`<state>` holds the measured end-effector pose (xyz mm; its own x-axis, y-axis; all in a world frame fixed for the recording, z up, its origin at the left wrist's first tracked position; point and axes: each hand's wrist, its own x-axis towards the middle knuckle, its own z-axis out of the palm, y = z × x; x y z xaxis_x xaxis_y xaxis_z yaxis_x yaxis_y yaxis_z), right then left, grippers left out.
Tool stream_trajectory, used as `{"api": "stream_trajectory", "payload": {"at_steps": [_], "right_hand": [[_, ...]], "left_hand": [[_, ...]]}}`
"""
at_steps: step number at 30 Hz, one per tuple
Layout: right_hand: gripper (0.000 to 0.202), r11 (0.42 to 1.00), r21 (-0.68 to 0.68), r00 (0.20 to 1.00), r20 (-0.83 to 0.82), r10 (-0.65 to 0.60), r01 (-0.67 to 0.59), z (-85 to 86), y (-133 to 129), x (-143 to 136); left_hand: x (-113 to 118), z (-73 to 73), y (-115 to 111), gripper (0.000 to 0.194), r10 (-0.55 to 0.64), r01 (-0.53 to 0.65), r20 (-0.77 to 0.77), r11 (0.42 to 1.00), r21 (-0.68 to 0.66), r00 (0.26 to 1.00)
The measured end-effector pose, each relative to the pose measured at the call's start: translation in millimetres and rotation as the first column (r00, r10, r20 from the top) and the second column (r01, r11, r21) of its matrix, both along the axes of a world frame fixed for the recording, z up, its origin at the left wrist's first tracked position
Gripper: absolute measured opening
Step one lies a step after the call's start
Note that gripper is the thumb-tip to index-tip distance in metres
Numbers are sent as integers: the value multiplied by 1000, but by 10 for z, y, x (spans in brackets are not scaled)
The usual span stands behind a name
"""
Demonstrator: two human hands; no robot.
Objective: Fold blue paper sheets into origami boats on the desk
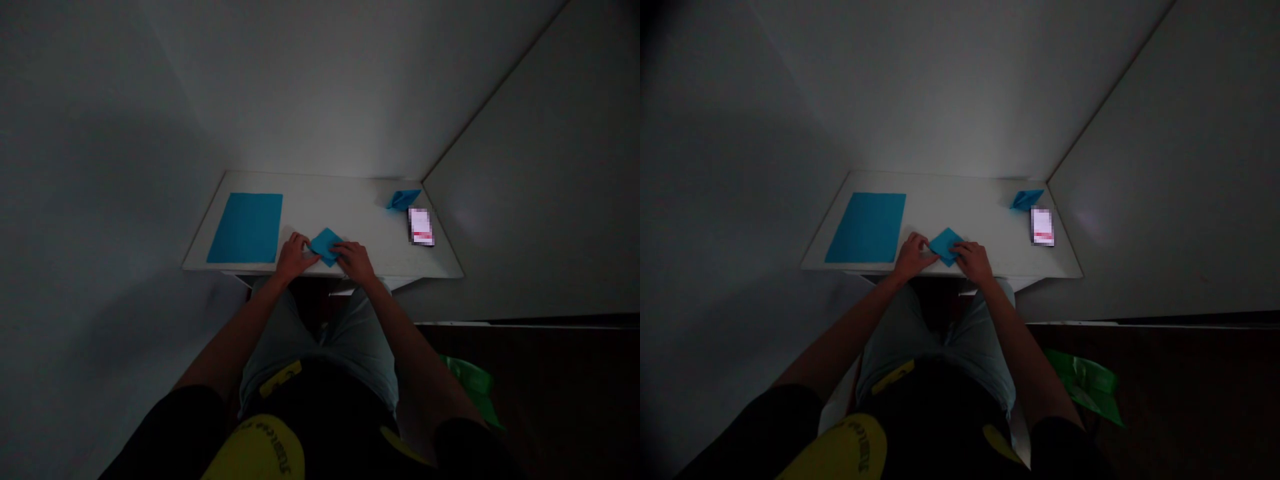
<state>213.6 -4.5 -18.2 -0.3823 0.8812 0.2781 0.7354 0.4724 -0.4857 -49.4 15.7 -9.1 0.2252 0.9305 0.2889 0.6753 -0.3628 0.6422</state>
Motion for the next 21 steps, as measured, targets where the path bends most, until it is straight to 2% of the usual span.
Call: {"api": "stream_trajectory", "payload": {"at_steps": [2, 3, 7, 12, 15, 18, 21], "right_hand": [[37, 1000, -1, 1000, 0, 31, -31, -23, 0, 71], [38, 1000, 6, 1000, -10, 21, -21, -35, 1, 111], [34, 996, 19, 996, -30, -88, 88, -75, 17, 251], [27, 983, -40, 984, -23, -179, 178, -60, 64, 252], [28, 963, -80, 966, -20, -259, 257, -5, 73, 162], [30, 948, -72, 950, 8, -311, 310, 58, 47, 73], [32, 959, -33, 958, 57, -281, 283, 101, 11, 29]], "left_hand": [[6, 10, -7, 53, -24, 25, -37, 999, 29, 999], [10, 17, -14, 51, -55, 58, -63, 998, 34, 996], [29, 45, -38, 22, -128, 129, -108, 992, 5, 986], [46, 38, -11, 13, -101, 98, -65, 994, -40, 993], [60, 29, 7, 20, -52, 50, -33, 997, -66, 998], [84, 44, 4, 40, -5, 6, 15, 994, -105, 1000], [116, 71, -11, 45, -28, 24, -65, 998, -59, 998]]}}
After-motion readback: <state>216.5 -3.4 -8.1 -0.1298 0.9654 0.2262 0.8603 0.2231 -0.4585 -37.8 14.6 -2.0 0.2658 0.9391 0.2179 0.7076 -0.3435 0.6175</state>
